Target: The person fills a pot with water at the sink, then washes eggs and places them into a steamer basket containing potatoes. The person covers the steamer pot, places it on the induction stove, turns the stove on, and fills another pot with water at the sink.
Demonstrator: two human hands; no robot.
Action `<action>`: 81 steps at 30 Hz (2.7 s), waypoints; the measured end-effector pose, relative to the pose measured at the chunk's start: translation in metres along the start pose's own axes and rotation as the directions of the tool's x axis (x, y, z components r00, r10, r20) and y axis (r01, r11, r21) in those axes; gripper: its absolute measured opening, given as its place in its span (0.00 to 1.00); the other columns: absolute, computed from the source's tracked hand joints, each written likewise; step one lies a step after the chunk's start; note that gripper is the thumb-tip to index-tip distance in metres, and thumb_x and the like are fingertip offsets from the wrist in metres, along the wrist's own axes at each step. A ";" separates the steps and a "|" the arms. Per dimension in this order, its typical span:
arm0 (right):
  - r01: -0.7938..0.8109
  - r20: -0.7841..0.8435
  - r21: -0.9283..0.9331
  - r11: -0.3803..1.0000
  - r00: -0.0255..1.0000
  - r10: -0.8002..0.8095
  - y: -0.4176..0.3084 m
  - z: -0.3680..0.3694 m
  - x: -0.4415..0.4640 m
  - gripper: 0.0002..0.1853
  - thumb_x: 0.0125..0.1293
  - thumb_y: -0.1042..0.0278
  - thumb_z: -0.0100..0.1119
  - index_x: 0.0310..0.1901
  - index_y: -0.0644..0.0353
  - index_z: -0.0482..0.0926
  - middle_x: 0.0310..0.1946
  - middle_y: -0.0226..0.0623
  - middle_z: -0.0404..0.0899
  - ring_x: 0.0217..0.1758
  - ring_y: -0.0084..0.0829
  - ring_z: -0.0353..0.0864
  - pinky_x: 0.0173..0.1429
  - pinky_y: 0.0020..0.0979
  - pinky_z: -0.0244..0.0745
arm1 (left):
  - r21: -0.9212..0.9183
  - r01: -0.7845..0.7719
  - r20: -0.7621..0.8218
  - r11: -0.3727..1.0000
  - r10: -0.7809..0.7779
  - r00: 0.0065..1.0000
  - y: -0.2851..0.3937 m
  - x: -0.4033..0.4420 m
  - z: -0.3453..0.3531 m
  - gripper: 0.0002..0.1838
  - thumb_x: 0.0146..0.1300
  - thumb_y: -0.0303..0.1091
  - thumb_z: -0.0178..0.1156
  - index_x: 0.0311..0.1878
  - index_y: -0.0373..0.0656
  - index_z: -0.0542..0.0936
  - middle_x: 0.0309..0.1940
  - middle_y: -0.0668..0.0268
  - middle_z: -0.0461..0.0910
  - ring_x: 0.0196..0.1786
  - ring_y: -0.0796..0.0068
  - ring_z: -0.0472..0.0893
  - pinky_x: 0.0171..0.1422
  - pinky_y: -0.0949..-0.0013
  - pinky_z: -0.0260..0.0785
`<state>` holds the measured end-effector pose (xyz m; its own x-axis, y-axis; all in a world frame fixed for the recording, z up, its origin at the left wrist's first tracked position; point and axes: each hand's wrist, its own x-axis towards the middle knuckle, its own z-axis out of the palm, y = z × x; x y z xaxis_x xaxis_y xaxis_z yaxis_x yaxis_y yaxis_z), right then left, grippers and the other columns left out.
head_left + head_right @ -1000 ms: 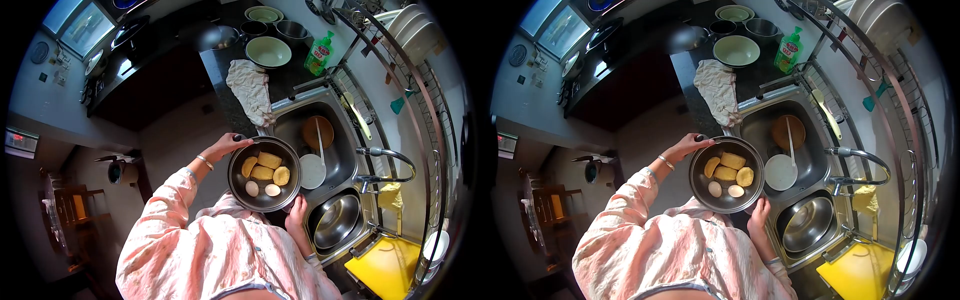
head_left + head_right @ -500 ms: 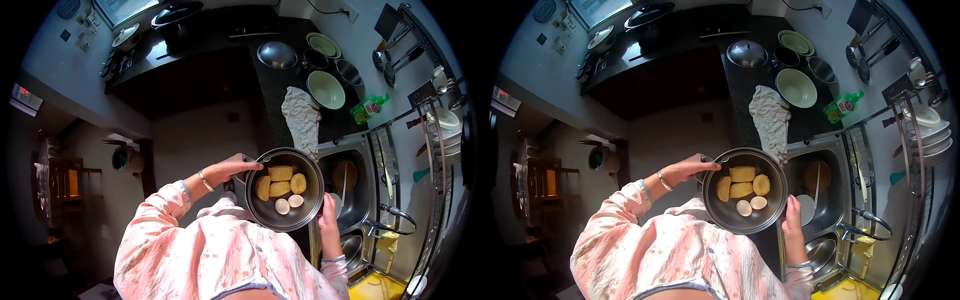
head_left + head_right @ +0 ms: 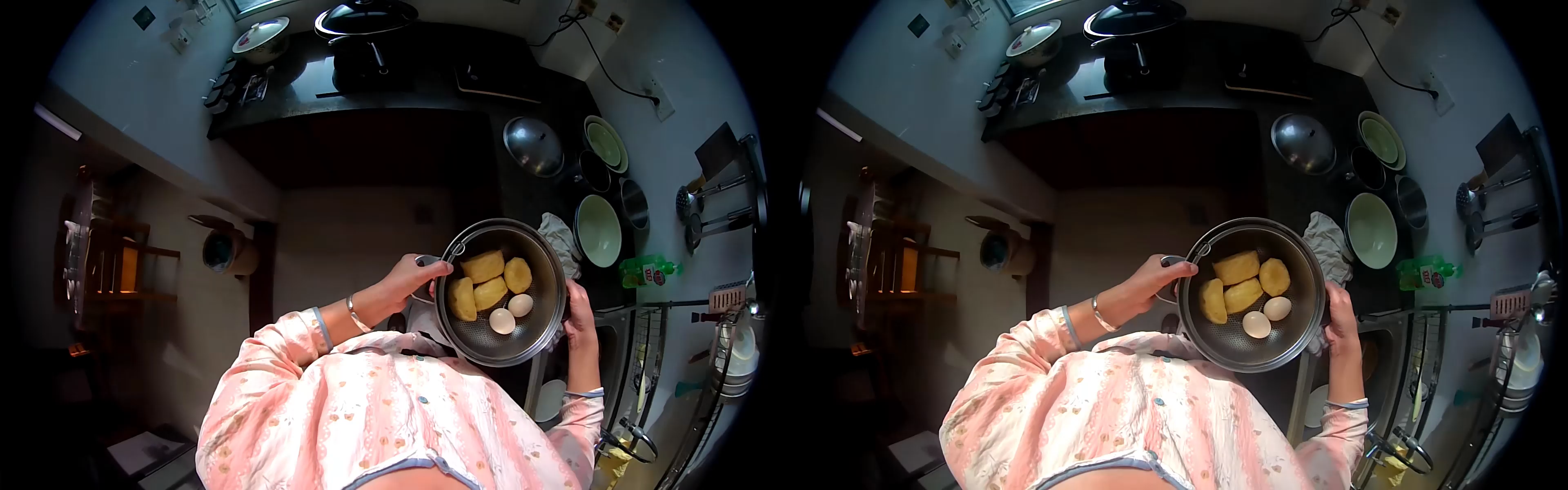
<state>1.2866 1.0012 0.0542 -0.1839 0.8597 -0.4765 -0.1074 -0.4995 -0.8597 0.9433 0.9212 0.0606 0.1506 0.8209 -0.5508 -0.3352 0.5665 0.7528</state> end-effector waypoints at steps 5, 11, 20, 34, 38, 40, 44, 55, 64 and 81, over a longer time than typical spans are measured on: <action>-0.022 -0.083 0.190 0.982 0.996 0.038 -0.041 0.035 0.073 0.11 0.68 0.60 0.53 0.41 0.59 0.77 0.37 0.29 0.79 0.41 0.24 0.78 0.44 0.27 0.74 | -0.078 -0.070 -0.110 0.995 0.061 0.992 0.049 0.043 -0.020 0.12 0.56 0.40 0.63 0.23 0.43 0.78 0.19 0.72 0.74 0.23 0.80 0.72 0.29 0.75 0.65; -0.015 -0.068 0.273 0.962 0.997 0.035 -0.049 0.008 0.168 0.11 0.69 0.55 0.51 0.37 0.54 0.75 0.33 0.31 0.79 0.37 0.26 0.80 0.38 0.27 0.75 | -0.082 -0.147 -0.181 0.986 0.130 0.975 0.115 0.116 -0.038 0.09 0.57 0.38 0.62 0.29 0.42 0.79 0.21 0.72 0.76 0.25 0.81 0.73 0.30 0.75 0.67; -0.299 -0.242 0.433 0.850 0.870 0.430 0.066 -0.059 0.191 0.17 0.66 0.51 0.52 0.39 0.58 0.77 0.29 0.37 0.81 0.31 0.31 0.80 0.35 0.31 0.75 | -0.280 -0.229 -0.248 0.932 0.160 0.955 0.224 0.246 -0.061 0.08 0.58 0.38 0.62 0.33 0.43 0.79 0.27 0.71 0.79 0.28 0.80 0.78 0.35 0.74 0.72; -0.112 -0.796 -0.152 0.982 0.603 -0.054 0.036 0.063 0.251 0.07 0.70 0.66 0.49 0.38 0.60 0.74 0.20 0.30 0.73 0.16 0.17 0.67 0.19 0.20 0.62 | -0.332 -0.262 -0.209 0.906 0.200 0.957 0.384 0.491 -0.102 0.10 0.56 0.36 0.63 0.37 0.42 0.76 0.27 0.70 0.76 0.27 0.79 0.75 0.35 0.74 0.71; 0.055 -0.731 -0.324 0.945 0.620 -0.286 -0.026 0.103 0.316 0.09 0.67 0.69 0.54 0.46 0.63 0.74 0.29 0.31 0.75 0.25 0.18 0.71 0.30 0.20 0.69 | -0.349 -0.241 -0.229 0.906 0.167 0.959 0.401 0.552 -0.105 0.10 0.57 0.37 0.63 0.36 0.44 0.74 0.24 0.72 0.74 0.25 0.81 0.73 0.33 0.75 0.68; 0.048 -0.705 -0.384 0.922 0.630 -0.326 -0.052 0.102 0.347 0.11 0.67 0.69 0.55 0.48 0.63 0.74 0.31 0.32 0.75 0.27 0.19 0.72 0.32 0.21 0.70 | -0.347 -0.238 -0.232 0.907 0.163 0.959 0.406 0.577 -0.110 0.09 0.57 0.36 0.63 0.35 0.45 0.74 0.23 0.72 0.74 0.24 0.81 0.72 0.32 0.75 0.67; -0.005 -0.543 -0.682 0.732 0.674 -0.501 -0.089 0.085 0.396 0.18 0.63 0.69 0.59 0.52 0.63 0.72 0.37 0.36 0.75 0.29 0.25 0.75 0.34 0.26 0.71 | -0.359 -0.248 -0.223 0.900 0.175 0.959 0.416 0.614 -0.113 0.08 0.57 0.35 0.63 0.34 0.46 0.73 0.21 0.73 0.72 0.21 0.83 0.70 0.28 0.77 0.64; -0.168 -0.396 -0.863 0.476 0.809 -0.433 -0.120 0.071 0.435 0.17 0.55 0.68 0.65 0.45 0.58 0.74 0.36 0.38 0.72 0.32 0.38 0.79 0.37 0.37 0.74 | -0.361 -0.238 -0.233 0.901 0.160 0.959 0.418 0.675 -0.123 0.09 0.56 0.35 0.64 0.34 0.45 0.75 0.23 0.73 0.73 0.22 0.82 0.70 0.29 0.76 0.65; -0.046 -0.313 -0.884 0.465 0.798 -0.516 -0.116 0.060 0.436 0.06 0.59 0.74 0.60 0.37 0.63 0.75 0.35 0.44 0.72 0.31 0.42 0.77 0.37 0.38 0.73 | -0.342 -0.215 -0.249 0.915 0.132 0.959 0.415 0.685 -0.122 0.09 0.56 0.36 0.65 0.35 0.45 0.76 0.25 0.73 0.76 0.25 0.81 0.74 0.32 0.75 0.68; 0.495 0.425 -0.850 -0.179 0.447 -0.787 -0.379 0.195 0.604 0.05 0.59 0.75 0.57 0.37 0.64 0.77 0.33 0.44 0.71 0.35 0.44 0.76 0.39 0.39 0.73 | -0.414 -0.092 -0.057 0.906 0.075 0.996 0.435 0.672 -0.126 0.23 0.62 0.62 0.54 0.35 0.51 0.79 0.25 0.76 0.77 0.24 0.83 0.73 0.32 0.78 0.70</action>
<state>1.0260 1.6888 0.1284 -0.4136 0.7321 0.5413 0.7591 0.6055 -0.2390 0.7815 1.7106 -0.0271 0.0714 0.8558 -0.5123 -0.7022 0.4079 0.5835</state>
